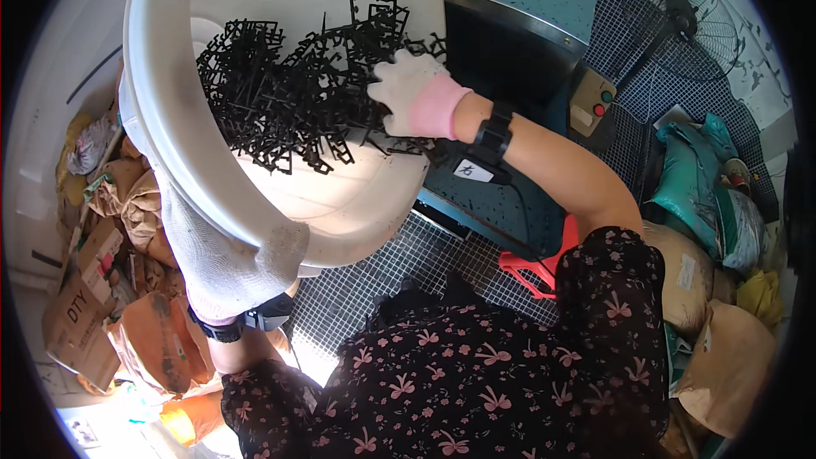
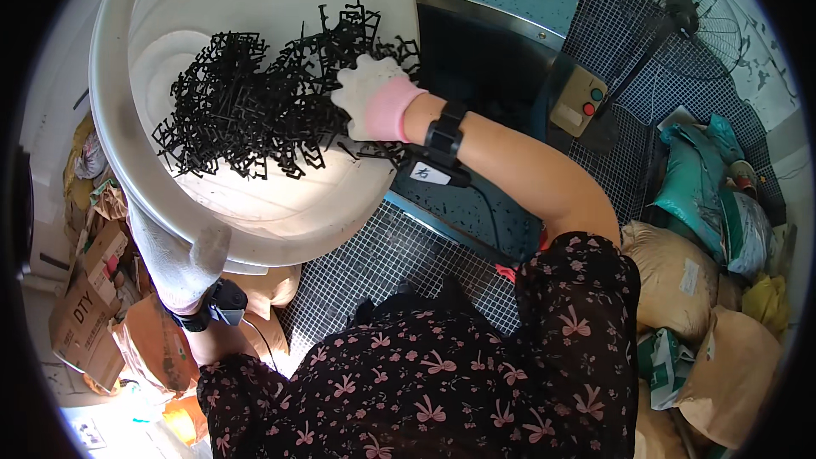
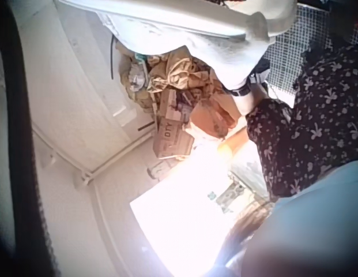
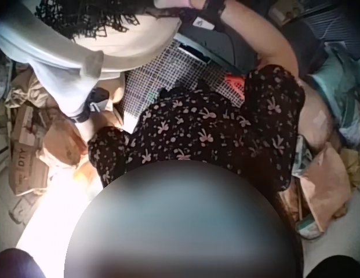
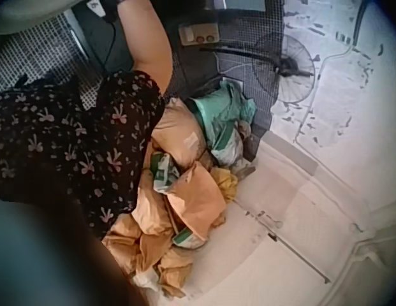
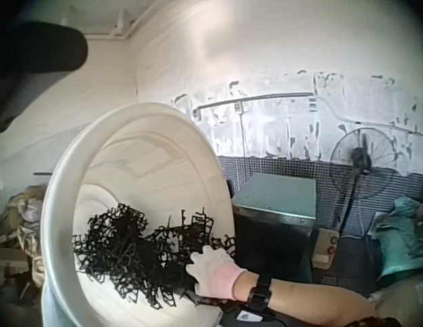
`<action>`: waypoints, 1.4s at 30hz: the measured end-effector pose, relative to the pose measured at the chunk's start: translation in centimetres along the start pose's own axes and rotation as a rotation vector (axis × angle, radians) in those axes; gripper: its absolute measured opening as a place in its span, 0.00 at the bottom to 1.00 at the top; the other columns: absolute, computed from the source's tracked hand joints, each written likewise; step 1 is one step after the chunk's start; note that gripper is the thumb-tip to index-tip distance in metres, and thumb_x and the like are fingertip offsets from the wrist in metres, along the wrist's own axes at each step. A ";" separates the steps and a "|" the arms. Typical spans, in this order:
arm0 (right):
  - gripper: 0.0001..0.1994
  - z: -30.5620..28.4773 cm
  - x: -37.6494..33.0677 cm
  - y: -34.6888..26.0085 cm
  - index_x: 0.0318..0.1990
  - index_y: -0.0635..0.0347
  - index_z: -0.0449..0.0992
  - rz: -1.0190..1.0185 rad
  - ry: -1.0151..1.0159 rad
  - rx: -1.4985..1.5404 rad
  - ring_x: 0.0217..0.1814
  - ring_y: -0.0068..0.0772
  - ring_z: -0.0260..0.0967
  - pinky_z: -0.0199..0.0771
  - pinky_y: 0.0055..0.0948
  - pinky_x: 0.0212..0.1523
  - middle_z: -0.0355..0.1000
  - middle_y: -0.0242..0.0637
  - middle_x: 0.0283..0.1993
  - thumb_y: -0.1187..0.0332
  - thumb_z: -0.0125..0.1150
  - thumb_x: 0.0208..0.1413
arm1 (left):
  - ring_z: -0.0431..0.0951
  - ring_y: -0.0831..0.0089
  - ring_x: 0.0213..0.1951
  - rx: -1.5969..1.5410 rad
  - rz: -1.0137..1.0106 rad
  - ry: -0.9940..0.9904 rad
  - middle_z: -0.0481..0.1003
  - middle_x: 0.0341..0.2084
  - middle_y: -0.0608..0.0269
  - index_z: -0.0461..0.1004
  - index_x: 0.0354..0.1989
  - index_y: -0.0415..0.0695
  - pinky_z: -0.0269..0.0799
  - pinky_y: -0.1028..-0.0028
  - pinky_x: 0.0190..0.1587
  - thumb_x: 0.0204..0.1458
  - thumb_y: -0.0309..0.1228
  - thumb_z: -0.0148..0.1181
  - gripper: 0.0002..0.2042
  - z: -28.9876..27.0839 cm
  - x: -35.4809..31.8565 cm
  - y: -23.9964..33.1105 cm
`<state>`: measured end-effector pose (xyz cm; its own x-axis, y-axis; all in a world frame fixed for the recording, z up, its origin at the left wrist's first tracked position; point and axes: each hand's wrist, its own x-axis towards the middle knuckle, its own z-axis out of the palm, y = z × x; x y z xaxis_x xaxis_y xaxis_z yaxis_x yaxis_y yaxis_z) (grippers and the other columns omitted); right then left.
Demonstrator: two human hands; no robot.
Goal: Sorting small plastic parts from a bucket into a processing machine and weighing them.
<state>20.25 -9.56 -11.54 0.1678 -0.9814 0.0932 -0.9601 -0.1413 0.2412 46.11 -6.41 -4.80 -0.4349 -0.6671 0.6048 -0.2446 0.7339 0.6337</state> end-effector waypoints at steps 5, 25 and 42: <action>0.09 0.7 -3.6 3.1 0.28 0.54 0.73 0.107 0.153 0.112 0.41 0.40 0.61 0.70 0.34 0.36 0.64 0.36 0.35 0.67 0.58 0.34 | 0.61 0.76 0.33 0.031 -0.015 0.002 0.61 0.33 0.63 0.52 0.53 0.31 0.60 0.78 0.37 0.24 0.32 0.59 0.40 -0.5 -0.4 -1.5; 0.15 6.2 -8.4 8.9 0.35 0.57 0.72 0.375 -0.238 0.404 0.42 0.43 0.65 0.68 0.35 0.42 0.65 0.42 0.40 0.61 0.60 0.39 | 0.61 0.76 0.35 -0.017 -0.026 0.004 0.62 0.35 0.63 0.52 0.53 0.31 0.60 0.79 0.40 0.25 0.34 0.59 0.41 0.3 0.1 -3.1; 0.15 3.8 -8.4 8.9 0.39 0.60 0.71 0.326 0.284 0.376 0.39 0.39 0.68 0.70 0.29 0.40 0.68 0.41 0.41 0.70 0.60 0.40 | 0.62 0.75 0.35 -0.032 0.025 -0.002 0.62 0.36 0.61 0.50 0.55 0.31 0.61 0.78 0.40 0.24 0.34 0.59 0.43 0.9 0.6 -3.1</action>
<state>9.47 -3.09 -13.86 -0.1470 -0.9160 0.3734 -0.9771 0.0758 -0.1988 45.80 -8.95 -6.82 -0.4419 -0.6486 0.6197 -0.2060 0.7457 0.6336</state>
